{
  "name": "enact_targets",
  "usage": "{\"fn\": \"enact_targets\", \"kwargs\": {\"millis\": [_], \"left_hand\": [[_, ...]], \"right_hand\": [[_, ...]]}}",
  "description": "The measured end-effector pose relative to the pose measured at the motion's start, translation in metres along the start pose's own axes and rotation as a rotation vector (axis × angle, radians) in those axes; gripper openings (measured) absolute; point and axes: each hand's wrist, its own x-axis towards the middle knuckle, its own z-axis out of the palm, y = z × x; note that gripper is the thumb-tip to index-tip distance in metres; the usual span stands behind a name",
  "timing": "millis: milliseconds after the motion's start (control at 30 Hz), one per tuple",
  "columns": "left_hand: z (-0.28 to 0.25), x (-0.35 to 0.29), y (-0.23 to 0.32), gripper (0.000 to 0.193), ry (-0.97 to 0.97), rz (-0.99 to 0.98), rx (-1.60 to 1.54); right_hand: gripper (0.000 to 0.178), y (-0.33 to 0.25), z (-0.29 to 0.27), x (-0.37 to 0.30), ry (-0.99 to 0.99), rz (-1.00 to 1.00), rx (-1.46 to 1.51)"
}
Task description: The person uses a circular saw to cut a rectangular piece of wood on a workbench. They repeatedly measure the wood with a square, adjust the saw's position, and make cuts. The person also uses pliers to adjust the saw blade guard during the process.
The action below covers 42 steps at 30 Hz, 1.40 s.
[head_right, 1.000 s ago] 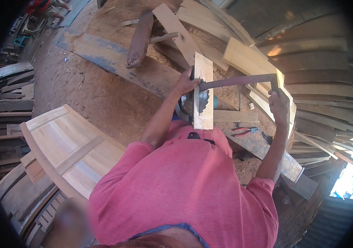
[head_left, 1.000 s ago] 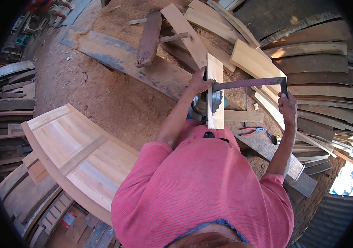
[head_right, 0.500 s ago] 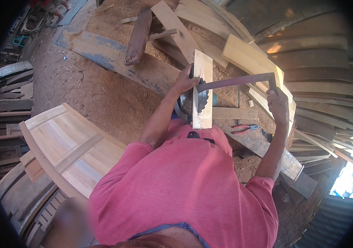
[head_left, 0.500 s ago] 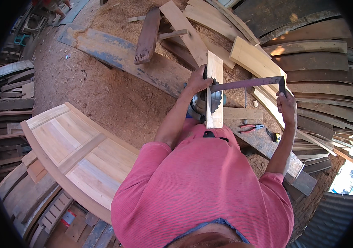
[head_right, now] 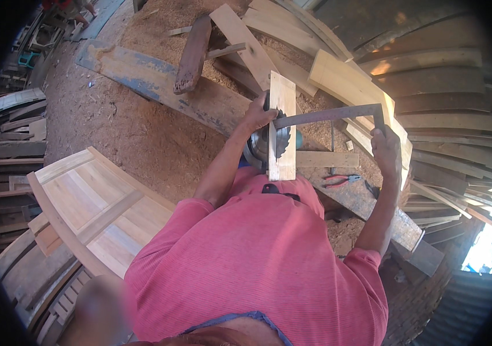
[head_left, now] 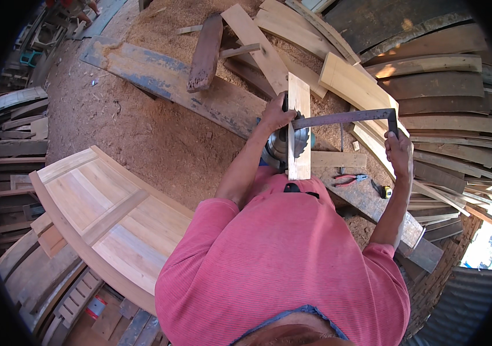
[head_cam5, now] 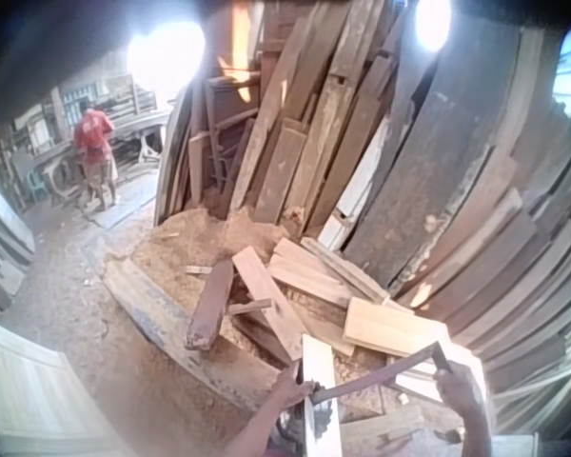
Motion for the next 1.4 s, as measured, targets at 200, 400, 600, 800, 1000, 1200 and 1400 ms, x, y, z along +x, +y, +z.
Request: {"fn": "enact_targets", "kwargs": {"millis": [200,400,600,800,1000,1200,1400], "left_hand": [[0.001,0.003,-0.007,0.084,0.018,0.023,-0.007],[0.001,0.004,-0.003,0.085,0.018,0.011,0.0],[0.0,0.006,-0.008,0.084,0.026,0.038,-0.008],[0.0,0.007,-0.006,0.082,0.013,0.035,-0.033],[-0.001,0.005,-0.002,0.08,0.026,0.022,-0.037],[0.001,0.006,-0.004,0.081,0.025,0.022,-0.064],[0.002,0.01,-0.01,0.082,0.034,0.034,-0.059]], "right_hand": [[0.029,-0.01,-0.003,-0.003,0.012,-0.021,-0.052],[0.03,-0.005,-0.002,0.0,0.046,-0.083,-0.083],[0.03,-0.011,0.002,0.001,0.038,-0.111,-0.089],[0.03,-0.01,0.002,0.005,0.019,-0.089,-0.041],[0.028,-0.008,0.002,0.008,0.038,-0.082,-0.047],[0.027,0.001,0.0,0.012,0.031,-0.122,-0.056],[0.027,-0.005,0.003,0.008,0.053,-0.137,-0.05]]}}
